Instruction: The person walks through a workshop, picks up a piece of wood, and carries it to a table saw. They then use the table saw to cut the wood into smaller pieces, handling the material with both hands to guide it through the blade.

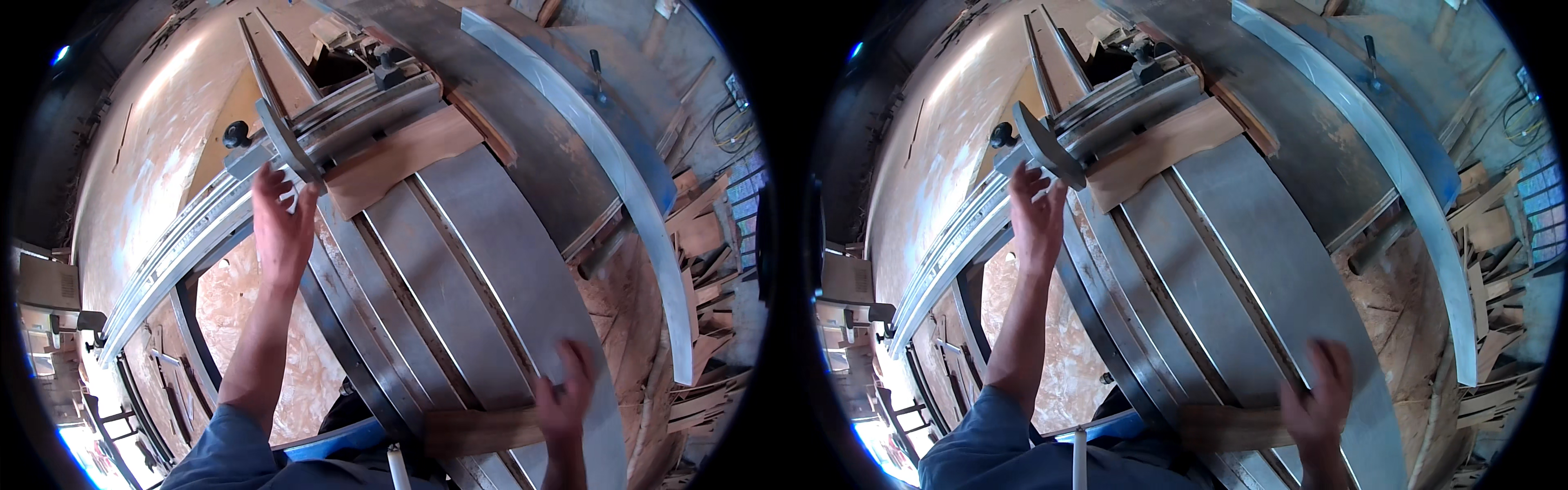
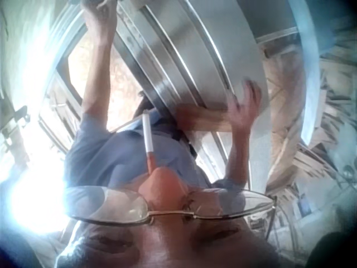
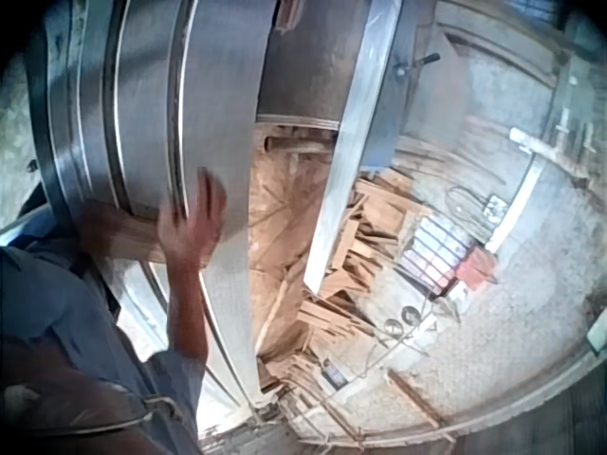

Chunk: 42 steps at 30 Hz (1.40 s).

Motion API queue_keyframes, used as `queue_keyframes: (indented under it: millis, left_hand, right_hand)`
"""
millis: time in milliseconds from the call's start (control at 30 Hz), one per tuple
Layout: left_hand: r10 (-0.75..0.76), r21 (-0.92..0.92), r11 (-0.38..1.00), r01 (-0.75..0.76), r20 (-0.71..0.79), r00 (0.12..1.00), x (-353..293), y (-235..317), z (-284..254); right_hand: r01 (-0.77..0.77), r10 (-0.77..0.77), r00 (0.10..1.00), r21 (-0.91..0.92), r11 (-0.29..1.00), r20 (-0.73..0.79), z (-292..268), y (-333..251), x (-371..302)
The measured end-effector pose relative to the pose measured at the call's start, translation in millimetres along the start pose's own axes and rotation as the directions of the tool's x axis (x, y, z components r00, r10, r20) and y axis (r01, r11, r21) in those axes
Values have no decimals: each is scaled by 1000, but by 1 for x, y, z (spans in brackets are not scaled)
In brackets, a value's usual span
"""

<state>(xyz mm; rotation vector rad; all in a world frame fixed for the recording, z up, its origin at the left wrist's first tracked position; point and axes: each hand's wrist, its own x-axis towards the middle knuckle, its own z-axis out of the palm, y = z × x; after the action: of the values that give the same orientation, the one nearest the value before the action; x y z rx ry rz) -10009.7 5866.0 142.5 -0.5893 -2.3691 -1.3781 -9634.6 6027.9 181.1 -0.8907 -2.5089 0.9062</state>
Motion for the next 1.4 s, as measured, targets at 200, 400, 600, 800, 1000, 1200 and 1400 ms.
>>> queue_keyframes:
  millis: [200, 400, 600, 800, 1000, 1200, 1400]
  left_hand:
    - [-107, 321, 946, 49, 166, 980, 36, -8, -4]
    - [-81, 55, 996, 70, 242, 967, 44, -21, -8]
    - [-60, -22, 997, 69, 300, 952, 54, -22, -12]
    - [-56, -42, 997, 71, 294, 954, 48, -20, -7]
    - [-29, -59, 997, 51, 316, 948, 50, -25, -10]
    - [-58, -122, 987, 105, 336, 940, 56, -21, -12]
    - [-64, -45, 995, 85, 353, 933, 52, -28, -13]
  right_hand:
    - [491, -481, 871, -160, 857, 95, 165, -58, 200]
    - [495, -436, 867, -315, 810, 241, 227, -60, 258]
    - [512, -484, 859, -244, 824, 167, 242, -55, 261]
    - [487, -450, 873, -289, 824, 189, 244, -57, 267]
    - [495, -459, 869, -288, 820, 185, 248, -57, 270]
    - [478, -445, 878, -304, 824, 174, 247, -57, 270]
    - [469, -432, 883, -310, 827, 182, 246, -59, 269]
